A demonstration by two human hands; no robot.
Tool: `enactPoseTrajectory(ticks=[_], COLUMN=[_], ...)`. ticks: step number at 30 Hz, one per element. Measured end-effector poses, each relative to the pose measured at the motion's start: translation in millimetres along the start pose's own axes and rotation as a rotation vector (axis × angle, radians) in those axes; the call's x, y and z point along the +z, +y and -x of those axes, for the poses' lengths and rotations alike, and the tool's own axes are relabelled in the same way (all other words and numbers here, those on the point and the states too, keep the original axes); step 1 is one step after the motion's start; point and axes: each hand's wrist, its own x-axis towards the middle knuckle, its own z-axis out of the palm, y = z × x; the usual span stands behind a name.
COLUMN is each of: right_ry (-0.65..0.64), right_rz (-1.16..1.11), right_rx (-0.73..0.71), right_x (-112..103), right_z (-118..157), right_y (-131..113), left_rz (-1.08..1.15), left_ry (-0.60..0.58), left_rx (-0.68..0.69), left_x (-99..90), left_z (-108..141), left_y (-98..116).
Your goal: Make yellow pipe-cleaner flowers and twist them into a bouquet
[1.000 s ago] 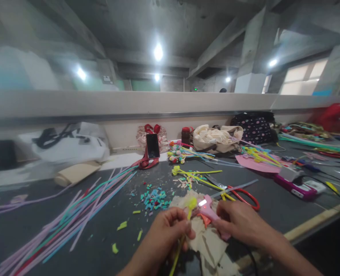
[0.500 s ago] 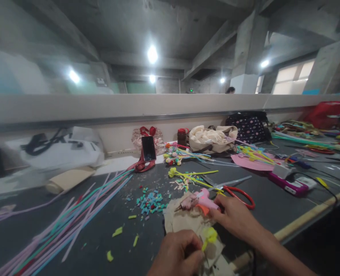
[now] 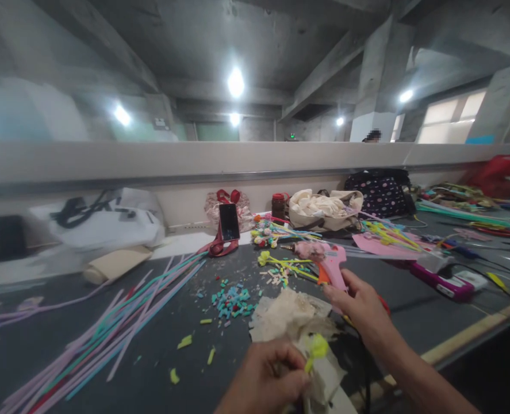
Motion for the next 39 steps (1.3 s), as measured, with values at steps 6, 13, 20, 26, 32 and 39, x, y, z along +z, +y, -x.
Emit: enactPoseTrajectory(ticks=[6, 13, 20, 26, 32, 39], right_ry=[-0.104, -0.232, -0.244, -0.216, -0.218, -0.112], right_rz=[-0.388, -0.515, -0.620, -0.634, -0.542, -0.374], right_rx=[0.158, 0.275, 0.300, 0.358, 0.316, 0.280], right_x=[1.3, 8.3, 13.0, 18.9, 15.6, 7.6], right_z=[7.9, 18.6, 24.1, 28.7, 28.9, 28.9], right_y=[-3.1, -1.2, -10.3, -20.7, -17.0, -27.8], left_rz=[0.366, 0.737, 0.890, 1.019, 1.072, 1.093], left_ry=[0.215, 0.208, 0.186, 0.179, 0.224, 0.169], left_rx=[-0.126, -0.173, -0.238, -0.257, -0.292, -0.290], left_x=[-28.2, -41.4, -48.7, -53.8, -54.5, -56.8], left_z=[-3.7, -7.1, -5.5, -3.3, -3.2, -5.6], left_y=[20.9, 23.9, 19.1, 20.5, 24.2, 22.4])
